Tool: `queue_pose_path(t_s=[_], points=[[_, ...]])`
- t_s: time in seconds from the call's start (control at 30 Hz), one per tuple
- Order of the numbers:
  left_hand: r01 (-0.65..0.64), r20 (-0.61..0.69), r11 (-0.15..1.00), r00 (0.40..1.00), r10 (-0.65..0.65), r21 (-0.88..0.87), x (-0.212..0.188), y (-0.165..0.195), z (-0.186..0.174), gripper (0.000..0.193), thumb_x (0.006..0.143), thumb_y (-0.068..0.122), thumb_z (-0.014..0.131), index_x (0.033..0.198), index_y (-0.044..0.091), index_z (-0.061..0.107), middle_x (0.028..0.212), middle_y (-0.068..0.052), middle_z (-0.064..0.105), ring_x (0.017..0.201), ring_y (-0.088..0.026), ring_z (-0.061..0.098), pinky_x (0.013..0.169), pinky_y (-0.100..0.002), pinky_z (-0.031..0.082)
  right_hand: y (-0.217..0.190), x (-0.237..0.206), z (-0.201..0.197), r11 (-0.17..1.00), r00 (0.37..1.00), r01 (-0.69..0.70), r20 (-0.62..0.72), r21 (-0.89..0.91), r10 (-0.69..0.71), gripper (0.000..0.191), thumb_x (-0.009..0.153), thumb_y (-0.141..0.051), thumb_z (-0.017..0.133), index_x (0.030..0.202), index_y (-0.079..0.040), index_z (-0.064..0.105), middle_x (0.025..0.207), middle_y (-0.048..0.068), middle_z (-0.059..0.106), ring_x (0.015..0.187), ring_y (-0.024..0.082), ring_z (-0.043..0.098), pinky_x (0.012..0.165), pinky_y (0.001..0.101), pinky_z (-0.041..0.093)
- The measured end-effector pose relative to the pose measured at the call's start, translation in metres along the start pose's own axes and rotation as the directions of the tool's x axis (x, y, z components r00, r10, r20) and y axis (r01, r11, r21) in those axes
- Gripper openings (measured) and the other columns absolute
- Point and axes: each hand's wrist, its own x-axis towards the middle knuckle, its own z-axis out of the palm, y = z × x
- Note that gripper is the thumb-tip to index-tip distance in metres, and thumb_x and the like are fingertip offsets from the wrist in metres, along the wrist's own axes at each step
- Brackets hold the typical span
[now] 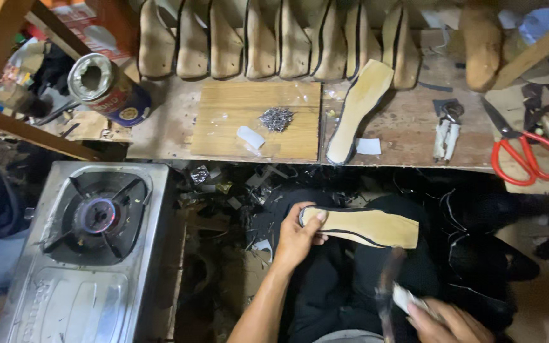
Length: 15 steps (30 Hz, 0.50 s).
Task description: The person repeatedly trims the edges of a shoe sole using shears, then picks up a nail and hammers it into the sole. This cycle is performed multiple times on the same sole while seated on the floor.
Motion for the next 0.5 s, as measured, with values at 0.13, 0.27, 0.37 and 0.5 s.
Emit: queue_pose_path(t_s=[0.13, 0.27, 0.37, 0.5], points=[[-0.028, 0.075, 0.995, 0.997, 0.035, -0.093, -0.007, -0.007, -0.005, 0.038, 0.096, 0.017, 0.069, 0.126, 0.002, 0.053, 0.094, -0.012, 0.071, 0.064, -0.016, 0.069, 0.055, -0.027, 0.057, 0.018, -0.044, 0.024, 0.826, 0.377, -0.517, 0.806, -0.225, 0.456, 0.048, 0.078, -0.019, 0.076, 0.124, -0.007, 0.066, 0.112, 0.015, 0.069, 0.103, 0.024, 0.068, 0.089, 0.041, 0.054], [-0.06, 0.045, 0.986, 0.997, 0.068, -0.157, -0.034, -0.014, -0.002, 0.037, 0.094, 0.015, 0.067, 0.125, 0.002, 0.052, 0.099, -0.012, 0.072, 0.069, -0.02, 0.071, 0.058, -0.029, 0.059, -0.005, -0.031, 0.011, 0.632, 0.661, -0.747, 0.324, 0.205, 0.677, 0.057, 0.078, -0.018, 0.076, 0.132, -0.005, 0.062, 0.127, 0.017, 0.066, 0.123, 0.025, 0.062, 0.105, 0.043, 0.048], [-0.124, 0.031, 0.973, 0.991, 0.133, -0.197, -0.063, -0.021, 0.008, 0.036, 0.097, 0.016, 0.064, 0.128, 0.002, 0.051, 0.099, -0.019, 0.072, 0.072, -0.023, 0.073, 0.06, -0.031, 0.06, -0.028, 0.022, 0.009, -0.074, 0.509, -0.522, 0.38, 0.85, 0.772, 0.067, 0.089, -0.01, 0.059, 0.152, -0.007, 0.036, 0.144, 0.012, 0.056, 0.134, 0.025, 0.056, 0.109, 0.0438, 0.045], [-0.118, 0.004, 0.956, 0.992, 0.124, -0.268, -0.095, -0.035, 0.02, 0.037, 0.093, 0.016, 0.064, 0.124, 0.004, 0.049, 0.126, -0.013, 0.064, 0.095, -0.027, 0.071, 0.073, -0.036, 0.062, -0.04, 0.088, 0.021, -0.238, 0.537, -0.255, 0.342, 0.937, 0.771, 0.052, 0.102, -0.011, 0.053, 0.15, 0.003, 0.043, 0.136, 0.013, 0.058, 0.123, 0.021, 0.054, 0.098, 0.0386, 0.044]])
